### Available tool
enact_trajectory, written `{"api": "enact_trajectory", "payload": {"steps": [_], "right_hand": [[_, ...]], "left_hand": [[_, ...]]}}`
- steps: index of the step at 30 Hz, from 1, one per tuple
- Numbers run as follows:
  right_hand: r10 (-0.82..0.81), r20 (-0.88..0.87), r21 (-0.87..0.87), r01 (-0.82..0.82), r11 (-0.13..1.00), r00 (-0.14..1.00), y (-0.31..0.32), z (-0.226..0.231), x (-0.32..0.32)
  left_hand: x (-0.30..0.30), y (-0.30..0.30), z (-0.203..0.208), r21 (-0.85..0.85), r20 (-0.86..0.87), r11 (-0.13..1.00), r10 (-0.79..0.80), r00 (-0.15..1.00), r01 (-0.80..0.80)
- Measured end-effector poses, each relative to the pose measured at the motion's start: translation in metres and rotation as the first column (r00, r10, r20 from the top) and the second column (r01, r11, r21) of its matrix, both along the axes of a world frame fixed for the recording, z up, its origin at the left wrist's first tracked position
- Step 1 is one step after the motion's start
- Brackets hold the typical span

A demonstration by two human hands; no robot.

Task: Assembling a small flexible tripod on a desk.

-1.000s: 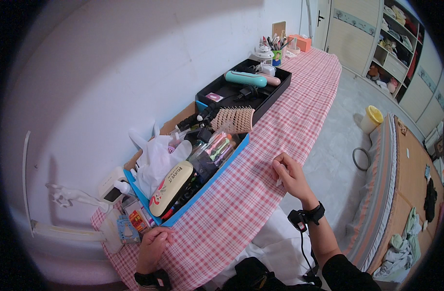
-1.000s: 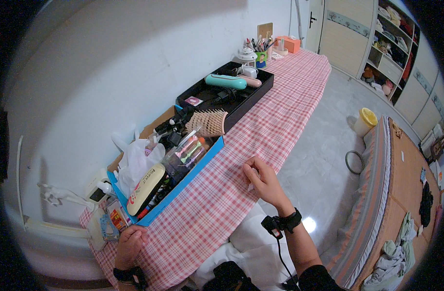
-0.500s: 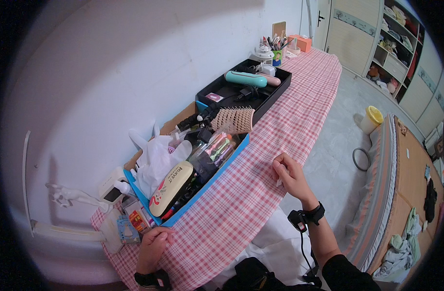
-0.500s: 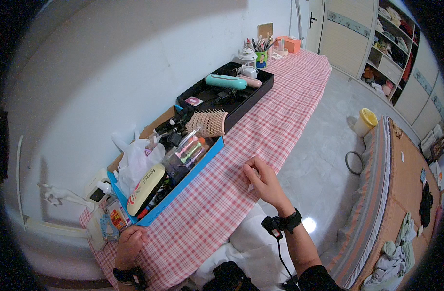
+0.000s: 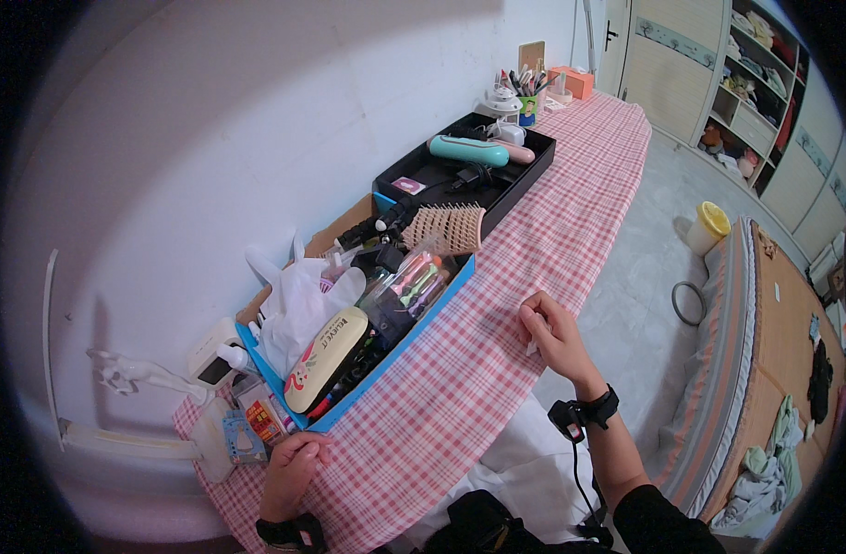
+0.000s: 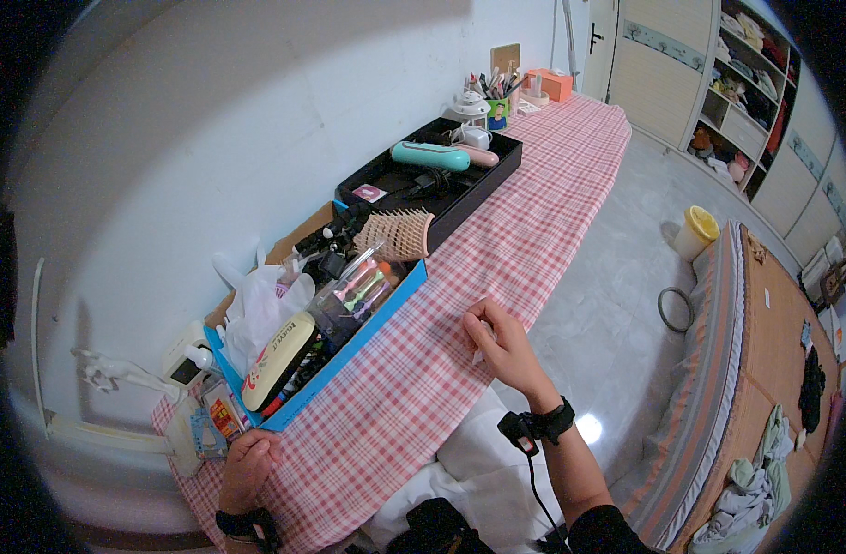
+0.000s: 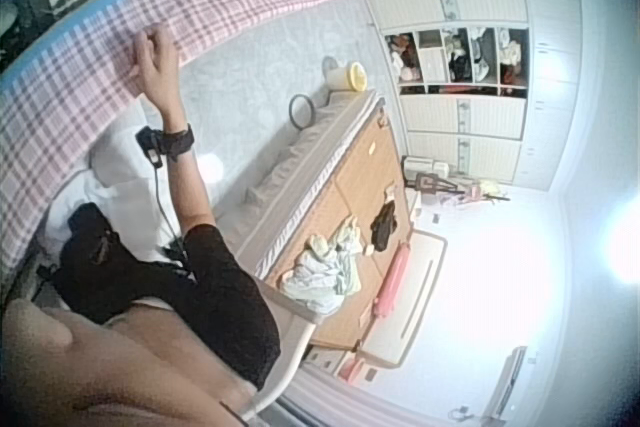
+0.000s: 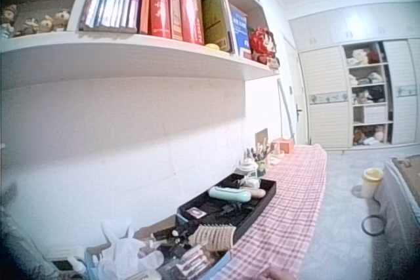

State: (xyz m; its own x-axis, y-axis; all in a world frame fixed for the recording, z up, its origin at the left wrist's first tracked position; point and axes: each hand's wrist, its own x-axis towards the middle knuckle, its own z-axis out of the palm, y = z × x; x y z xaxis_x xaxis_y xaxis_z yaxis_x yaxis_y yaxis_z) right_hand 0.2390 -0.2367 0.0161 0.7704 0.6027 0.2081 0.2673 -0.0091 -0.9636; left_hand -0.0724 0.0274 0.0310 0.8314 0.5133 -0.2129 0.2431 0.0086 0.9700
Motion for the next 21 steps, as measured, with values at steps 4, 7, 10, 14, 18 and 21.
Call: {"api": "enact_trajectory", "payload": {"steps": [4,7,10,14,18,21], "right_hand": [[-0.002,-0.009,0.007,0.002,1.000,1.000,-0.0006,0.0003,-0.0013],[-0.003,-0.007,0.003,0.003,1.000,1.000,-0.0010,-0.0022,-0.0006],[0.005,-0.024,0.036,-0.004,0.999,1.000,0.0004,-0.0056,0.0008],[0.007,-0.008,0.050,-0.007,0.999,1.000,-0.0013,-0.0058,0.0041],[0.018,-0.012,0.066,-0.017,0.998,1.000,-0.0009,-0.0072,0.0055],[0.019,-0.024,0.075,-0.017,0.997,1.000,-0.0009,-0.0088,0.0049]], "left_hand": [[-0.0015,0.0009,-0.0004,0.002,-0.004,1.000,-0.007,1.000,0.007],[-0.0003,-0.0012,0.0015,-0.017,-0.010,1.000,0.011,1.000,-0.011],[0.0002,-0.0016,0.0006,0.000,-0.013,1.000,0.006,1.000,-0.006],[-0.0002,-0.0017,-0.0030,-0.032,0.045,0.999,0.021,0.999,-0.019],[0.0005,-0.0031,-0.0010,0.021,0.033,1.000,-0.010,0.999,0.009],[0.0018,-0.0059,0.0046,0.054,0.000,0.998,-0.023,1.000,0.023]]}}
